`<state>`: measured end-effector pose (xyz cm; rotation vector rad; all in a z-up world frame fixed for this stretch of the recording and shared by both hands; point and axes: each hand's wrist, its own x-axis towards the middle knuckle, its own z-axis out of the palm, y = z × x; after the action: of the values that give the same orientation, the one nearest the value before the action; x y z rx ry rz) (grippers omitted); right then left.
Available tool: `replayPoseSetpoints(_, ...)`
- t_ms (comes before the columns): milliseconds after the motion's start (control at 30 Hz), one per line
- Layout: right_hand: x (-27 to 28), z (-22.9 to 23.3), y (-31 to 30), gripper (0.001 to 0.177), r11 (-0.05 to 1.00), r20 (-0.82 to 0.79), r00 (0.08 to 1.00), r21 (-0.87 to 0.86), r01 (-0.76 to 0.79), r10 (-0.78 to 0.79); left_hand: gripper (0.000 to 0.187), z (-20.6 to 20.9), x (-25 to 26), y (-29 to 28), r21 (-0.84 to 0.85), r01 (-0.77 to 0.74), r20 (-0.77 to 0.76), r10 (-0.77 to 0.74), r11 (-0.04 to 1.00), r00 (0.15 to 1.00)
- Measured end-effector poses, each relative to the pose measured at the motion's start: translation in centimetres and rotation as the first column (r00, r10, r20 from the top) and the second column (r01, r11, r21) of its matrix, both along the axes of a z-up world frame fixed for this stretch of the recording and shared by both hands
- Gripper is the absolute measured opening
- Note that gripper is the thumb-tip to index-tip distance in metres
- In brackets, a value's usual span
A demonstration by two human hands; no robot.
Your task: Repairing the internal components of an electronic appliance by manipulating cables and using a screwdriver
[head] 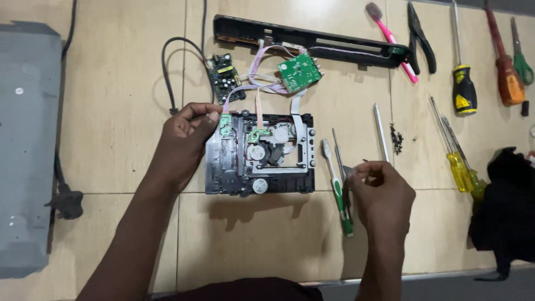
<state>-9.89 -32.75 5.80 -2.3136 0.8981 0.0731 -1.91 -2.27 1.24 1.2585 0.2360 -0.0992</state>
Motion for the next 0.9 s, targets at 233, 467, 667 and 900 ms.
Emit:
replayPoseSetpoints(233, -0.8, 0.8, -0.3, 0.017, 0.987, 0.186, 0.981, 0.155, 0.03, -0.059, 0.02, 0.7, 0.2, 0.6, 0.123, 0.104, -0.109, -0.091, 0.987, 0.99)
replayPoseSetpoints(467, 0.8, 3.1, 2.0, 0.017, 0.943, -0.016, 0.959, 0.175, 0.282, -0.284, 0.018, 1.9, 0.3, 0.7, 0.165, 0.135, -0.166, -0.107, 0.977, 0.98)
replayPoseSetpoints(667, 0.6, -1.0, -0.1, 0.021, 0.961, 0.137, 0.98, -0.253, -0.109, 0.147, 0.017, 1.6, 0.5, 0.7, 0.117, 0.132, -0.138, -0.115, 0.984, 0.984)
replayPoseSetpoints(900, 1.2, -0.8, -0.1, 0.012, 0.957, 0.118, 0.98, -0.261, -0.127, 0.162, 0.018, 1.1, 0.4, 0.8, 0.125, 0.131, -0.118, -0.116, 0.983, 0.986)
